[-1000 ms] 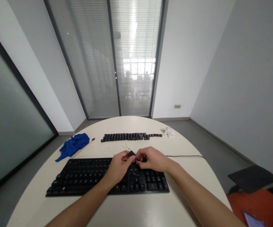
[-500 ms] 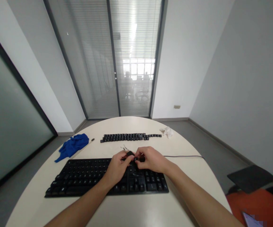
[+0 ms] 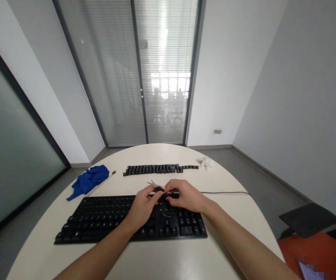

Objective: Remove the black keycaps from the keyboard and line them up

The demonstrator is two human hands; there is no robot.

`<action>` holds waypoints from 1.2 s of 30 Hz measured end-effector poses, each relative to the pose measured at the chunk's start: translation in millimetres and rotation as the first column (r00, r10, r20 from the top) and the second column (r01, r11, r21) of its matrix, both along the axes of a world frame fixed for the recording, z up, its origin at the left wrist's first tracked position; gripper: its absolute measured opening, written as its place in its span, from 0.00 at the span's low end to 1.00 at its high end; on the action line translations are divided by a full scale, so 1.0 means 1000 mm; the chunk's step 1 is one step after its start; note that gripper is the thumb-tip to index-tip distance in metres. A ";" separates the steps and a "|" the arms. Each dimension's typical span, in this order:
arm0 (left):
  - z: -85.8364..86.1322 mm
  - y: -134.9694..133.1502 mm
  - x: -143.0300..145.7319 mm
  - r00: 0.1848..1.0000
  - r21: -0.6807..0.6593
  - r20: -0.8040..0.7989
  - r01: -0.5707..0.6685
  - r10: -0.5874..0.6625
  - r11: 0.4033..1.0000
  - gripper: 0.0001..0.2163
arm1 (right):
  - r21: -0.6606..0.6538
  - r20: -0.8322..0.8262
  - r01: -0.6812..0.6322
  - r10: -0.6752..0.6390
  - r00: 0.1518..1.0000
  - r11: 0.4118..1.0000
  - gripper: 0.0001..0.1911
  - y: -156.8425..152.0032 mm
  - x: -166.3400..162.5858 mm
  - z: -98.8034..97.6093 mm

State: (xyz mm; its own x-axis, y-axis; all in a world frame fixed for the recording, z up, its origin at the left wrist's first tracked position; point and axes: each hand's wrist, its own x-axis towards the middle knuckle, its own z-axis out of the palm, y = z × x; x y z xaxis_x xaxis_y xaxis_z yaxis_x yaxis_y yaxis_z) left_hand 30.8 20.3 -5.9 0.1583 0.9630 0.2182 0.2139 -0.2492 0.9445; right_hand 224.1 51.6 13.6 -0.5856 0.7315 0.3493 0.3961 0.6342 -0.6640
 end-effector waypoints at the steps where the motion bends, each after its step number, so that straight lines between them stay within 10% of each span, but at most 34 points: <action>1: 0.000 0.000 0.000 1.000 0.001 0.003 -0.009 0.009 1.000 0.15 | -0.008 -0.021 -0.006 0.006 1.000 1.000 0.13 0.000 -0.001 0.000; 24: -0.002 0.003 0.000 0.993 0.014 0.067 -0.102 0.100 0.995 0.12 | -0.043 -0.013 0.170 -0.170 0.985 0.985 0.12 0.000 -0.010 -0.001; 36: -0.006 0.005 0.000 0.990 -0.041 0.100 -0.093 0.097 0.995 0.14 | -0.210 -0.278 0.098 -0.156 0.948 0.973 0.11 0.003 -0.013 -0.005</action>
State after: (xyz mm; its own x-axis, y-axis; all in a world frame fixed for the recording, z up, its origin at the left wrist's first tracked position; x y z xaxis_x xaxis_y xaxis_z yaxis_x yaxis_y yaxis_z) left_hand 30.3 25.2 -12.3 0.0448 0.9802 0.1931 0.1372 -0.1975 0.9707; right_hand 211.3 54.3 8.3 -0.3772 0.8629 0.3363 0.2365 0.4408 -0.8659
